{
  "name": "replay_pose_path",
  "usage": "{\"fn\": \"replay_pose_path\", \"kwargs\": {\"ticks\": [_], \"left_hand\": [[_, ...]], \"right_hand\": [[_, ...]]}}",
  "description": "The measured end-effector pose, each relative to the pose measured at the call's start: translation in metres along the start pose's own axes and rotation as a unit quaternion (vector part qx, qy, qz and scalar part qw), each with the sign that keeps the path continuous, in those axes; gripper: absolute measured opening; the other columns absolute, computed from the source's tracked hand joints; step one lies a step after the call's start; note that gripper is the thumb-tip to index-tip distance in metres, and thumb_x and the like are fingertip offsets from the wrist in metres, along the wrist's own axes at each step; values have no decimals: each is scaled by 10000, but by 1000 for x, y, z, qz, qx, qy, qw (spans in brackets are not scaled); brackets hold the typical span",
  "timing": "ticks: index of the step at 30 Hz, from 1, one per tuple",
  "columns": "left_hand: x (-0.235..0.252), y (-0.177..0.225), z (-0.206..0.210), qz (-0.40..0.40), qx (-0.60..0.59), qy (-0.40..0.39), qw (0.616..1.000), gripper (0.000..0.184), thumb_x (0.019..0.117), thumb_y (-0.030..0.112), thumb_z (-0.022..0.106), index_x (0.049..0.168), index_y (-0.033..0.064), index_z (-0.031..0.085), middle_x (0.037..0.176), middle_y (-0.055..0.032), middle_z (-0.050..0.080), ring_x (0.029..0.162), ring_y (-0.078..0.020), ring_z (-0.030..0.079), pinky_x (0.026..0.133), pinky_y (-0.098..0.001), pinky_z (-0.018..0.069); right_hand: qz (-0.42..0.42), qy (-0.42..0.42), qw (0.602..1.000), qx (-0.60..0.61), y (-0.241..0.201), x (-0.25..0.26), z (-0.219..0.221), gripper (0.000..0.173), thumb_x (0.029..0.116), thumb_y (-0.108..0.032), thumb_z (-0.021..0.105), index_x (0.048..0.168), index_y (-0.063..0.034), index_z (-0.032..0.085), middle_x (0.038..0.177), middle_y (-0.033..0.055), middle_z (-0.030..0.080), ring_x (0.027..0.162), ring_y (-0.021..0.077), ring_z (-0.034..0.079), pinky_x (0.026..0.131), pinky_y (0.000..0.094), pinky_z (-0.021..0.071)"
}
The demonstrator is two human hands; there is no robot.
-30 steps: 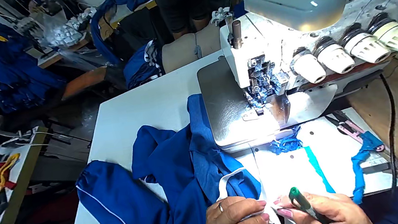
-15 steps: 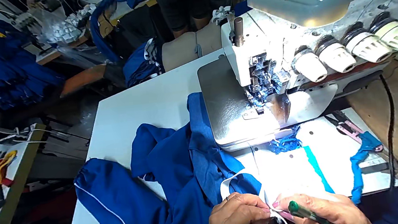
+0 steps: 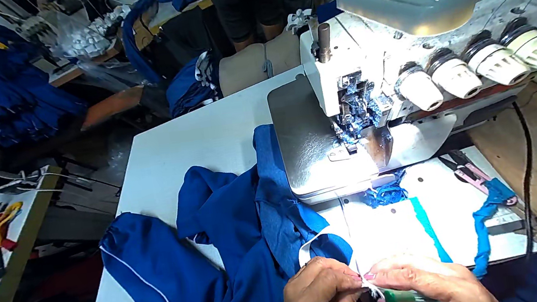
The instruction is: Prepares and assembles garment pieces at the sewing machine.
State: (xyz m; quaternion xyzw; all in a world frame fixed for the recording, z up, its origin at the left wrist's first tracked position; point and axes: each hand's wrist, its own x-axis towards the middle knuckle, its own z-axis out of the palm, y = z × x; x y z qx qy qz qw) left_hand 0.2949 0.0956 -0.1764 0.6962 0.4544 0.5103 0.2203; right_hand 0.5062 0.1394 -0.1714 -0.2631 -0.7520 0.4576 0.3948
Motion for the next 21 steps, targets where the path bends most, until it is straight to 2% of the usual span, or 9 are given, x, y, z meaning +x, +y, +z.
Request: {"fn": "replay_pose_path", "kwargs": {"ticks": [3, 5, 7, 9, 11, 14, 17, 19, 21], "left_hand": [[1, 2, 2, -12, 4, 0, 1000, 89, 928, 78, 711, 975, 40, 647, 929, -56, 701, 894, -58, 685, 795, -166, 574], [5, 1, 0, -1, 43, -20, 999, 222, 948, 135, 697, 1155, 57, 668, 1053, -77, 682, 1003, -82, 658, 892, -185, 550], [11, -1, -7, 34, 116, -74, 990, 310, 1018, 269, 610, 1305, 162, 657, 1300, -71, 623, 1291, -154, 544, 1121, -302, 434], [17, 1, -16, 65, 141, -131, 979, 298, 1054, 298, 541, 1308, 202, 665, 1381, -61, 635, 1422, -245, 483, 1229, -514, 313], [24, 3, -22, 79, 106, -158, 979, 227, 1044, 236, 562, 1169, 137, 724, 1148, -44, 739, 1273, -209, 621, 1226, -564, 292], [30, 6, -26, 63, 67, -153, 984, 154, 1006, 171, 631, 960, 66, 735, 853, -41, 708, 927, -121, 707, 1123, -386, 471], [31, 8, -26, 17, 59, -150, 987, 120, 970, 149, 672, 929, 58, 739, 931, -73, 735, 962, -129, 708, 946, -266, 560], [30, 7, -25, -11, 42, -173, 984, 124, 976, 153, 667, 979, 39, 714, 1029, -94, 747, 1045, -142, 710, 952, -266, 564], [29, 9, -23, -33, 32, -189, 981, 210, 966, 207, 698, 1052, 16, 685, 988, -98, 737, 960, -135, 699, 914, -262, 543]], "right_hand": [[2, 23, 1000, -8, 2, -1, 4, 114, 924, -108, 716, 955, -3, 747, 963, 107, 747, 967, 97, 686, 870, 197, 543], [-2, 20, 1000, -12, 3, 0, 4, 93, 925, -51, 668, 943, 7, 737, 945, 109, 741, 960, 93, 678, 869, 184, 530], [-20, 6, 1000, -17, 2, 2, 1, 93, 942, -40, 647, 951, 6, 726, 936, 112, 736, 971, 109, 682, 888, 196, 531], [-42, -5, 999, -27, -1, 5, 0, 99, 948, -27, 625, 956, 7, 718, 917, 122, 731, 963, 133, 685, 899, 215, 528], [-55, -10, 998, -41, -3, 7, -1, 113, 957, -25, 604, 964, 5, 712, 915, 121, 728, 950, 140, 684, 892, 220, 528], [-53, 0, 997, -60, -1, 10, 1, 127, 976, -44, 583, 956, -6, 703, 902, 112, 727, 925, 130, 680, 860, 207, 525], [-48, 8, 996, -75, 1, 11, 4, 130, 978, -51, 572, 949, -15, 694, 870, 105, 712, 868, 122, 663, 811, 197, 517], [-49, 8, 995, -81, 3, 11, 5, 126, 971, -51, 567, 938, -17, 684, 850, 102, 705, 834, 121, 655, 779, 198, 513], [-50, 6, 995, -85, 4, 11, 6, 131, 968, -52, 564, 939, -12, 685, 846, 107, 701, 810, 120, 653, 755, 197, 516]]}}
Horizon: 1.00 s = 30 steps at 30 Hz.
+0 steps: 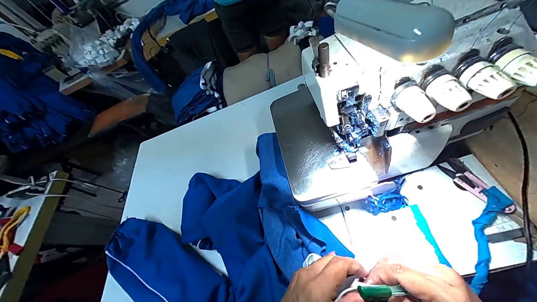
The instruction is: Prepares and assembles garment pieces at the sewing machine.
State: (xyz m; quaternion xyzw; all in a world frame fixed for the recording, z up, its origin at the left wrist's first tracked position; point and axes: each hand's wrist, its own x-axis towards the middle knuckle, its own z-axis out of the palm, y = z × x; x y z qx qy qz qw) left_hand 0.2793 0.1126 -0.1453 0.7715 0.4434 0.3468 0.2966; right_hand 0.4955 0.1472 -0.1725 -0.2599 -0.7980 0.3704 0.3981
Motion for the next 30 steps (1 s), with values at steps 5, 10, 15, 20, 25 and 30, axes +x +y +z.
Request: {"fn": "replay_pose_path", "kwargs": {"ticks": [5, 10, 15, 20, 25, 30], "left_hand": [[-1, -2, 4, -5, 14, 52, 999, 190, 934, 206, 723, 975, 28, 774, 783, -65, 617, 727, -47, 570, 664, -123, 464], [-1, 4, -12, 5, 70, 83, 994, 149, 949, 169, 694, 898, 46, 760, 767, -49, 577, 722, -36, 542, 639, -115, 438], [-13, -12, -30, -17, 98, 108, 989, 184, 959, 246, 692, 896, 102, 786, 747, 3, 558, 695, 36, 503, 613, -73, 396], [-24, -16, -13, -32, 59, 127, 990, 127, 940, 211, 727, 931, 103, 794, 784, -16, 585, 741, 19, 545, 662, -81, 437], [-26, -5, -8, 6, 109, 135, 985, 100, 949, 138, 714, 984, 68, 775, 869, -73, 637, 874, -64, 636, 806, -131, 521], [-22, -3, -15, 19, 149, 114, 982, 115, 970, 153, 681, 984, 76, 766, 837, -66, 607, 824, -76, 607, 755, -126, 497]], "right_hand": [[5, 10, 1000, -5, 1, -1, 1, 137, 970, -64, 564, 940, -10, 686, 850, 108, 710, 802, 104, 651, 749, 177, 506], [39, -8, 999, -23, 7, -7, -2, 202, 984, -214, 669, 1091, -46, 702, 902, 70, 747, 797, 75, 691, 711, 206, 557], [64, 2, 997, -47, 22, -20, -20, 139, 931, -190, 695, 942, -77, 777, 876, 50, 753, 853, 92, 684, 803, 212, 535], [107, 38, 988, -108, 20, -20, -20, 165, 935, -240, 692, 894, -108, 782, 985, 71, 717, 1018, 147, 626, 931, 248, 482], [94, 37, 970, -219, 31, -25, -16, 261, 986, -275, 550, 983, -167, 788, 1152, 83, 706, 1112, 271, 607, 933, 431, 471], [88, 101, 979, -157, 24, -15, -26, 320, 1027, -374, 583, 1091, -119, 764, 1130, 112, 687, 1100, 163, 605, 967, 281, 476]]}}
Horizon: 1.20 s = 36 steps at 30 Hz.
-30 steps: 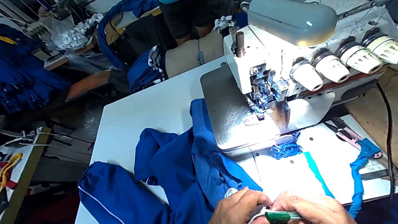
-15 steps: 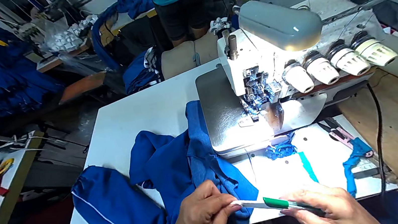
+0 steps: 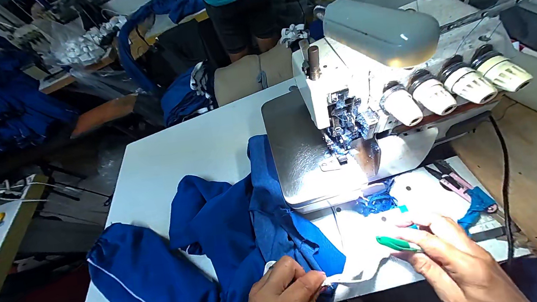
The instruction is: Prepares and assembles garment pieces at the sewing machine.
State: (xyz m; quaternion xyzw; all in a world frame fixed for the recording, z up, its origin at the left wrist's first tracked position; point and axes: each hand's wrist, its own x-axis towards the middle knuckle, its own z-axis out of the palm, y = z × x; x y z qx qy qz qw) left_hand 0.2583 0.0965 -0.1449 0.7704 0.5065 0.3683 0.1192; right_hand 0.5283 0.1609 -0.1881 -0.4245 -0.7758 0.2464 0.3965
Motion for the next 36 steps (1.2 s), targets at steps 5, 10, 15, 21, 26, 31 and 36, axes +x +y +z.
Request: {"fn": "replay_pose_path", "kwargs": {"ticks": [5, 10, 15, 21, 26, 31, 36], "left_hand": [[19, 15, 5, 65, 35, -75, 994, 128, 988, 135, 609, 949, 84, 720, 782, -65, 569, 730, -158, 582, 662, -222, 507], [28, 15, -16, 25, 28, -76, 996, 148, 986, 172, 639, 954, 86, 755, 777, -59, 572, 710, -123, 564, 621, -202, 480], [4, -21, -21, -72, -71, -25, 995, 164, 950, 255, 705, 898, 120, 783, 748, 17, 554, 694, 56, 495, 611, -64, 391], [-10, -33, -8, -135, -121, -16, 983, 150, 923, 253, 741, 897, 117, 799, 743, 30, 569, 701, 65, 503, 616, -66, 398], [-13, -36, -10, -154, -137, -33, 978, 138, 910, 238, 754, 899, 110, 807, 746, 31, 582, 712, 66, 512, 623, -71, 408], [-15, -36, 2, -159, -212, 35, 964, 68, 914, 265, 767, 922, 204, 796, 1116, 31, 675, 1053, -42, 647, 892, -193, 570], [-3, -11, 15, -214, -537, 63, 813, 85, 1029, 203, 590, 1045, 148, 653, 1202, -88, 731, 1097, -189, 718, 932, -344, 592]], "right_hand": [[-85, -108, 988, 68, -28, 16, 8, 603, 849, -610, 726, 1243, -153, 727, 1253, 69, 722, 1163, 147, 666, 948, 350, 549], [-125, -179, 975, 40, -18, 21, 7, 113, 926, -215, 640, 936, -161, 739, 778, -2, 718, 673, 125, 685, 539, 329, 530], [19, -191, 957, 218, 6, 11, -7, 159, 935, -205, 694, 894, -64, 755, 714, -12, 692, 619, -77, 564, 567, 92, 447], [208, -104, 911, 340, 3, -6, -5, 53, 856, -128, 787, 890, -111, 748, 781, -89, 746, 681, -26, 688, 632, 166, 582], [226, -23, 894, 386, -2, -12, -2, 123, 862, -17, 745, 899, -133, 744, 799, -65, 766, 657, 15, 704, 615, 185, 593], [177, 3, 934, 309, -3, -15, 2, 46, 904, -31, 692, 886, -74, 690, 858, -57, 731, 720, 22, 711, 669, 223, 632], [121, 10, 964, 236, -16, -14, 15, 63, 954, -77, 651, 909, -33, 654, 851, -13, 702, 754, -30, 667, 701, 161, 586]]}}
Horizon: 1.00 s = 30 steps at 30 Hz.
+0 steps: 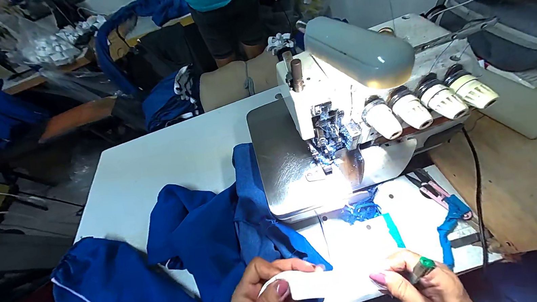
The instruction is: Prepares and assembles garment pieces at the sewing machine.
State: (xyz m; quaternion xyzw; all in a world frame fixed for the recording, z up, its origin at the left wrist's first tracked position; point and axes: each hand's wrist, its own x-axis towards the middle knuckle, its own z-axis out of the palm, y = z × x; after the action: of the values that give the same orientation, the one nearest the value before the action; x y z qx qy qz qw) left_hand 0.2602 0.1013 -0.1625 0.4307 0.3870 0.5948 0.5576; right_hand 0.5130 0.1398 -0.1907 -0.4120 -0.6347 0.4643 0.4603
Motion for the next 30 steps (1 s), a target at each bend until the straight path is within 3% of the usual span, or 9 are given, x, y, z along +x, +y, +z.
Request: {"fn": "replay_pose_path", "kwargs": {"ticks": [3, 5, 8, 10, 12, 14, 18, 24, 30], "left_hand": [[4, -8, 20, -58, -139, 25, 988, 103, 1028, 129, 521, 1105, 174, 572, 884, 3, 685, 761, -118, 703, 736, -322, 624], [6, -18, 26, -52, -74, -35, 995, 179, 1024, 178, 560, 1190, 192, 497, 835, 98, 610, 701, 1, 610, 659, -194, 545], [5, -19, 29, 26, 244, -75, 967, 569, 775, 395, 870, 1164, 31, 669, 840, 41, 600, 714, 46, 493, 635, -112, 410], [6, -21, 32, 76, 361, -45, 928, 390, 777, 371, 865, 999, 63, 772, 782, 4, 620, 726, 19, 530, 641, -109, 423], [8, -23, 30, 87, 376, -21, 922, 192, 824, 280, 838, 861, 99, 784, 870, -5, 660, 837, 18, 600, 721, -101, 492], [10, -25, 27, 90, 365, -26, 926, 134, 860, 203, 799, 835, 74, 776, 998, -46, 734, 953, -20, 677, 813, -143, 562], [11, -24, 29, 80, 390, -55, 915, 155, 920, 174, 712, 873, 36, 764, 806, -28, 716, 771, -20, 648, 714, -139, 516], [10, -19, 35, 48, 378, -104, 919, 207, 956, 192, 681, 1021, 18, 774, 795, -57, 669, 755, -58, 615, 703, -166, 500], [22, -26, 37, 104, 405, -75, 905, 169, 902, 193, 742, 828, 42, 758, 758, -31, 676, 755, -38, 616, 705, -148, 491]], "right_hand": [[-65, -7, 997, -50, -3, 3, 11, 140, 950, -134, 683, 878, -13, 676, 800, 37, 701, 748, -19, 657, 702, 124, 553], [-98, -13, 993, -69, -3, 5, 18, 170, 954, -162, 689, 874, -13, 690, 786, 59, 704, 749, 6, 653, 706, 124, 532], [-105, -23, 992, -68, -5, 7, 21, 162, 953, -155, 694, 874, -13, 690, 782, 58, 710, 745, 8, 661, 702, 128, 538], [-95, -28, 994, -54, -7, 6, 22, 143, 948, -135, 703, 888, -4, 702, 801, 60, 725, 760, 8, 678, 717, 138, 554], [-67, -11, 997, -31, -8, 5, 24, 96, 915, -104, 729, 889, -15, 707, 816, 26, 739, 753, -22, 680, 712, 129, 566], [-14, 14, 1000, 5, -11, 4, 27, 79, 874, -72, 765, 901, -9, 726, 801, -6, 746, 697, -25, 681, 655, 149, 584], [54, 1, 998, 24, -15, 4, 25, 76, 866, -50, 747, 920, -3, 721, 790, -35, 739, 678, -25, 677, 641, 164, 587], [27, -5, 1000, 11, -7, 3, 20, 132, 925, -152, 733, 912, -22, 715, 804, -31, 711, 717, -59, 623, 672, 123, 533], [13, 51, 999, -11, -4, 5, 15, 129, 904, -183, 749, 925, -56, 756, 847, -40, 722, 763, -55, 631, 708, 122, 532]]}}
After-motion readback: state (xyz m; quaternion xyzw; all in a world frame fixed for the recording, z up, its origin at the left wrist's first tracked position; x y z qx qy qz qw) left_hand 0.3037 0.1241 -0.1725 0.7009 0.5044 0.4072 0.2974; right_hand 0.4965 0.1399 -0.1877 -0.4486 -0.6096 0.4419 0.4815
